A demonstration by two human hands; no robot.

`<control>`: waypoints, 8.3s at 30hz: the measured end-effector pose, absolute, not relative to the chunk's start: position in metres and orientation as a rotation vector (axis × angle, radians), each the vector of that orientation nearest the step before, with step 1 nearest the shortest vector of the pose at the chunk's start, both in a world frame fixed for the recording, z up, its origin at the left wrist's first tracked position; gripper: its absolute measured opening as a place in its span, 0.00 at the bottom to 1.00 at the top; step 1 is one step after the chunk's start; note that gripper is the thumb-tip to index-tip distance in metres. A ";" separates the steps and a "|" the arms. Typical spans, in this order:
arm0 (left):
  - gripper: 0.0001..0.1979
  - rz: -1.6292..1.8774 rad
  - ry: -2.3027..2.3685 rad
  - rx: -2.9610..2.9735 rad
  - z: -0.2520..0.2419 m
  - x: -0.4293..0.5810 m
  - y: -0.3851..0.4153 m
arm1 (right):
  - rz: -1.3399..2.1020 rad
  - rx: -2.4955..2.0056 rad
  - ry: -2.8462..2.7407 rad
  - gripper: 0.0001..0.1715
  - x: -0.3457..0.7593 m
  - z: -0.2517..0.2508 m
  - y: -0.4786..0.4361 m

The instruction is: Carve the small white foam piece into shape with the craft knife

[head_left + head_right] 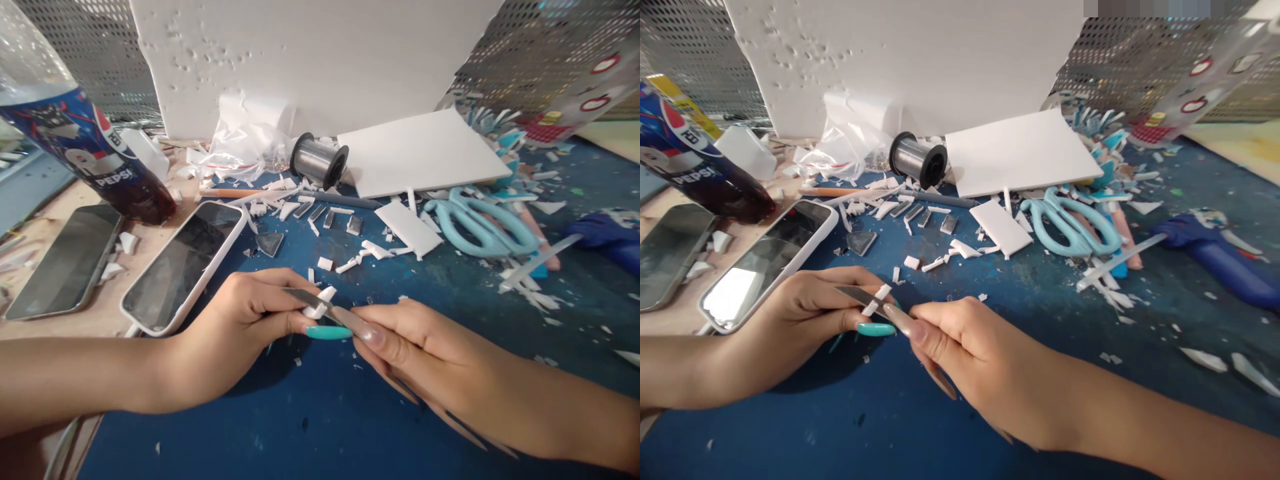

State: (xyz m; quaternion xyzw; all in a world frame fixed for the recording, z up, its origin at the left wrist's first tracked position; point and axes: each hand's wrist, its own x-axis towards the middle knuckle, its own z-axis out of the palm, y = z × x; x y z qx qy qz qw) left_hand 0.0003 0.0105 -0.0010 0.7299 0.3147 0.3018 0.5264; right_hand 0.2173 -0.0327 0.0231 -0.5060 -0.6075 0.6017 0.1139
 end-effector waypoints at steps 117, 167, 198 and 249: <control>0.13 0.616 0.868 1.712 0.003 0.005 0.003 | 1.868 -1.354 -1.461 0.21 0.216 0.020 -0.021; 0.22 0.585 0.905 1.700 0.000 -0.001 0.001 | 2.267 -1.156 -1.445 0.15 0.237 0.025 -0.012; 0.25 0.521 0.751 1.594 0.001 -0.001 0.001 | 2.224 -1.001 -1.418 0.08 0.233 0.020 -0.010; 0.25 0.455 0.758 1.599 0.001 0.000 0.004 | 2.251 -1.050 -1.623 0.11 0.230 0.031 -0.013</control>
